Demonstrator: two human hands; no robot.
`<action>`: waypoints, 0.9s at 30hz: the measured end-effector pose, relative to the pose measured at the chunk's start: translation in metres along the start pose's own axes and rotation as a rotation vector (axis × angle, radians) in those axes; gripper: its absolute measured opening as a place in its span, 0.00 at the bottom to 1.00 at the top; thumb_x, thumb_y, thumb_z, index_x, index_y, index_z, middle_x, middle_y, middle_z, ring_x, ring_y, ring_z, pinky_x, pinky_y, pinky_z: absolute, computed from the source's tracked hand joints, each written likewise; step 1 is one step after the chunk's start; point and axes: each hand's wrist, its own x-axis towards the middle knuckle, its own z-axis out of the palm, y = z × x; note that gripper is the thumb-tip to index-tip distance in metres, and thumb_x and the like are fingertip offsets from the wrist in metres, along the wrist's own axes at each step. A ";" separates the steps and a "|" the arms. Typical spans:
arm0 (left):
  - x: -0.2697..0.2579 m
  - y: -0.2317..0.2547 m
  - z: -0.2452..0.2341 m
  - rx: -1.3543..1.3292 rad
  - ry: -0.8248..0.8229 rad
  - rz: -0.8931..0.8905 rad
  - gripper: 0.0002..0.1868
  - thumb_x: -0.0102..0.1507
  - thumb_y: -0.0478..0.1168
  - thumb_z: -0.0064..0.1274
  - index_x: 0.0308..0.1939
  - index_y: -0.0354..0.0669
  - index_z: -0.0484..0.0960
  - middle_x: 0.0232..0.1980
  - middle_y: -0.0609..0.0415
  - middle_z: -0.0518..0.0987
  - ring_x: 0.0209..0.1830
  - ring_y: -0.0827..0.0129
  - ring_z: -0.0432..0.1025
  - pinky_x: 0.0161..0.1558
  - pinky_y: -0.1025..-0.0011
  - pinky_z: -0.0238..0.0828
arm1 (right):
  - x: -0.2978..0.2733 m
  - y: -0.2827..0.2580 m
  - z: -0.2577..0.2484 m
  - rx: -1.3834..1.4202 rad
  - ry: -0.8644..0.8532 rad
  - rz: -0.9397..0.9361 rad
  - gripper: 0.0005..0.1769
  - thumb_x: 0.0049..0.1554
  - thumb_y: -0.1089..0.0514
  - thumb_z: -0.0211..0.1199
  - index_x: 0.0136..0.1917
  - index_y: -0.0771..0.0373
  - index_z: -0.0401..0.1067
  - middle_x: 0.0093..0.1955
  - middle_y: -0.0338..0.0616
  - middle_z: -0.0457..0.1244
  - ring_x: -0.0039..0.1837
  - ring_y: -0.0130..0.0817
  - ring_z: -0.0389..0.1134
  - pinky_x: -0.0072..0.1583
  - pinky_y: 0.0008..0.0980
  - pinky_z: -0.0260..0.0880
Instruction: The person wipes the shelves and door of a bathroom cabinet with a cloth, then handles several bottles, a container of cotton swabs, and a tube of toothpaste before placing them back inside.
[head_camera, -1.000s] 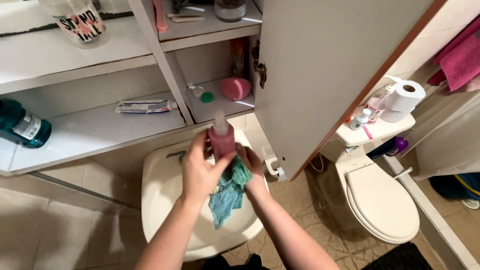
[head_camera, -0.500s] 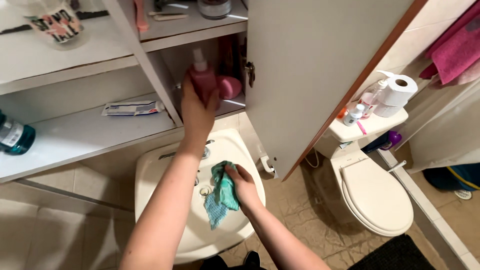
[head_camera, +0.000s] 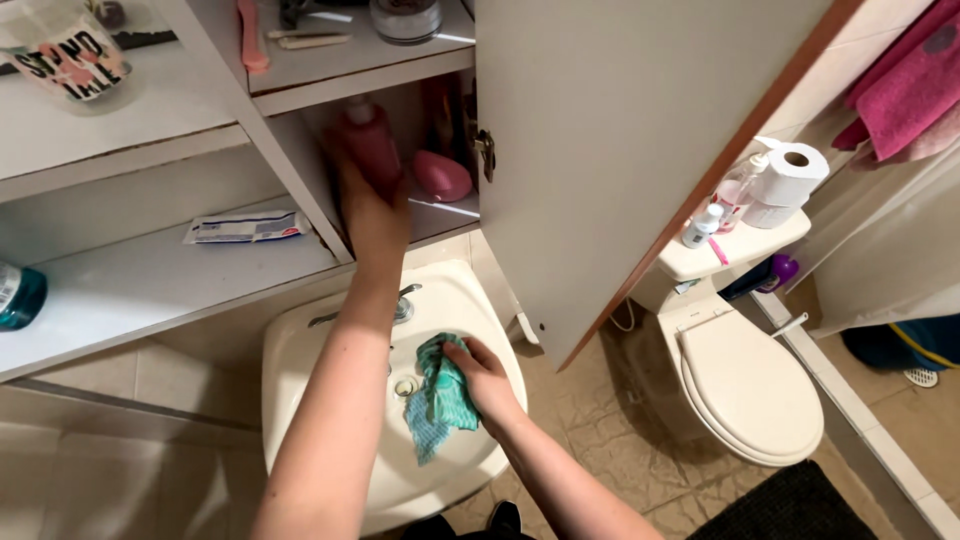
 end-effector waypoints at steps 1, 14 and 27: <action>-0.001 -0.001 -0.002 -0.021 0.022 0.029 0.53 0.66 0.45 0.66 0.82 0.55 0.42 0.73 0.42 0.71 0.71 0.52 0.69 0.72 0.57 0.67 | -0.002 -0.002 0.002 -0.002 -0.002 -0.003 0.19 0.58 0.48 0.67 0.57 0.63 0.79 0.38 0.47 0.64 0.43 0.34 0.68 0.40 0.28 0.68; -0.108 0.035 -0.053 -0.389 -0.086 0.214 0.35 0.69 0.26 0.44 0.80 0.44 0.56 0.72 0.43 0.72 0.70 0.57 0.69 0.70 0.60 0.67 | 0.028 -0.035 -0.020 0.395 0.163 0.086 0.26 0.57 0.43 0.70 0.53 0.70 0.77 0.41 0.53 0.70 0.41 0.42 0.73 0.46 0.36 0.73; -0.117 0.020 -0.070 -0.451 0.085 0.129 0.05 0.60 0.33 0.69 0.30 0.44 0.88 0.21 0.54 0.81 0.20 0.75 0.73 0.24 0.81 0.69 | 0.086 0.001 -0.094 0.703 -0.463 0.008 0.44 0.51 0.27 0.64 0.67 0.58 0.66 0.59 0.58 0.61 0.57 0.57 0.66 0.54 0.55 0.71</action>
